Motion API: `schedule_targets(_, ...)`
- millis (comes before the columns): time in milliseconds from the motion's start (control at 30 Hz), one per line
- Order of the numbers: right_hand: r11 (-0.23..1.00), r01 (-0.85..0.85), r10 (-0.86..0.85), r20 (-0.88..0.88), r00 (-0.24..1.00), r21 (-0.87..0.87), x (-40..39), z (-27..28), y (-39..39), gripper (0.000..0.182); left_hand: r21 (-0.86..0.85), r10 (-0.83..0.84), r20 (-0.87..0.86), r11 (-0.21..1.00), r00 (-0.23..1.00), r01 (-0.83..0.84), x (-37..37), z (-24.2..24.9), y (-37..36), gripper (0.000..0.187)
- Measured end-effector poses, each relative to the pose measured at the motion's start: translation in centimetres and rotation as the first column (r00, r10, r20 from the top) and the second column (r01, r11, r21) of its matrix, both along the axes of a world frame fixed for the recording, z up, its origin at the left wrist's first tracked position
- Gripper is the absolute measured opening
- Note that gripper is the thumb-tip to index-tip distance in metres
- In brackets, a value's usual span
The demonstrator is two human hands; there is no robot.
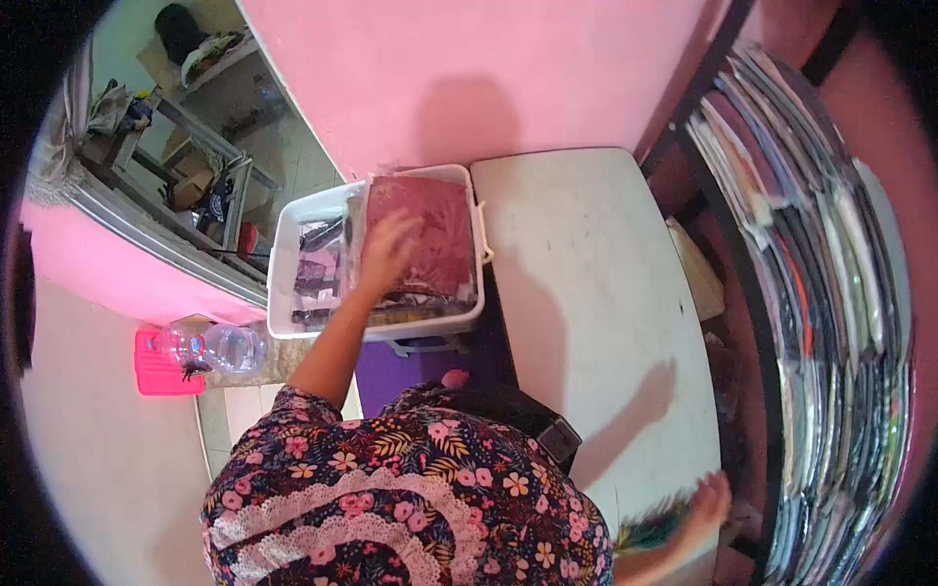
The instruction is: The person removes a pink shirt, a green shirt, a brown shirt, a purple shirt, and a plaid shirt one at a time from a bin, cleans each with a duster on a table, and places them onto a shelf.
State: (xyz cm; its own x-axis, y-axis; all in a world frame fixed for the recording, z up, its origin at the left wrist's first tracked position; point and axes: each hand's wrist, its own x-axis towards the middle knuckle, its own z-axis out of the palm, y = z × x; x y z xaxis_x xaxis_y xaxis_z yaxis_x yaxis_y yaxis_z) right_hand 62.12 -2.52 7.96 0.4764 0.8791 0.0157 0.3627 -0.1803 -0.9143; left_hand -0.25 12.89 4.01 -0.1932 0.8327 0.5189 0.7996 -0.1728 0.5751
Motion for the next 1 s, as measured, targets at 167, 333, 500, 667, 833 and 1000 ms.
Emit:
schedule_targets(167, 0.885, -0.42, 0.464, 0.329, 0.822, -0.2, -12.3, -9.6, 7.8, 0.044, -0.118, 0.31, 0.452, 0.95, 0.836, -0.289, -13.2, -3.5, -0.3, 0.032)
schedule_targets(333, 0.867, -0.442, 0.49, 0.555, 0.673, -0.23, -19.4, -17.7, 12.6, 0.046, -0.383, 0.372, 0.423, 0.9, 0.826, -0.209, -18.9, -8.5, -2.1, 0.034)
schedule_targets(500, 0.953, 0.121, 0.183, 0.849, 0.496, -0.276, -25.3, -17.6, 12.2, 0.053, -0.426, 0.334, 0.73, 0.905, 0.596, 0.014, -17.4, -7.9, -2.3, 0.033)
schedule_targets(667, 0.951, 0.132, 0.196, 0.879, 0.434, -0.278, -24.7, -17.5, 12.0, 0.053, -0.577, 0.448, 0.676, 0.816, 0.585, 0.042, -16.8, -6.0, 1.3, 0.036)
schedule_targets(833, 0.961, 0.123, 0.171, 0.879, 0.446, -0.249, -24.1, -18.2, 12.0, 0.052, -0.709, 0.506, 0.41, 0.7, 0.759, -0.084, -17.6, -8.8, 3.9, 0.044)
schedule_targets(1000, 0.955, 0.14, 0.168, 0.867, 0.47, -0.261, -24.5, -17.9, 12.3, 0.051, -0.597, 0.428, 0.506, 0.801, 0.749, -0.055, -16.7, -7.8, 4.0, 0.041)
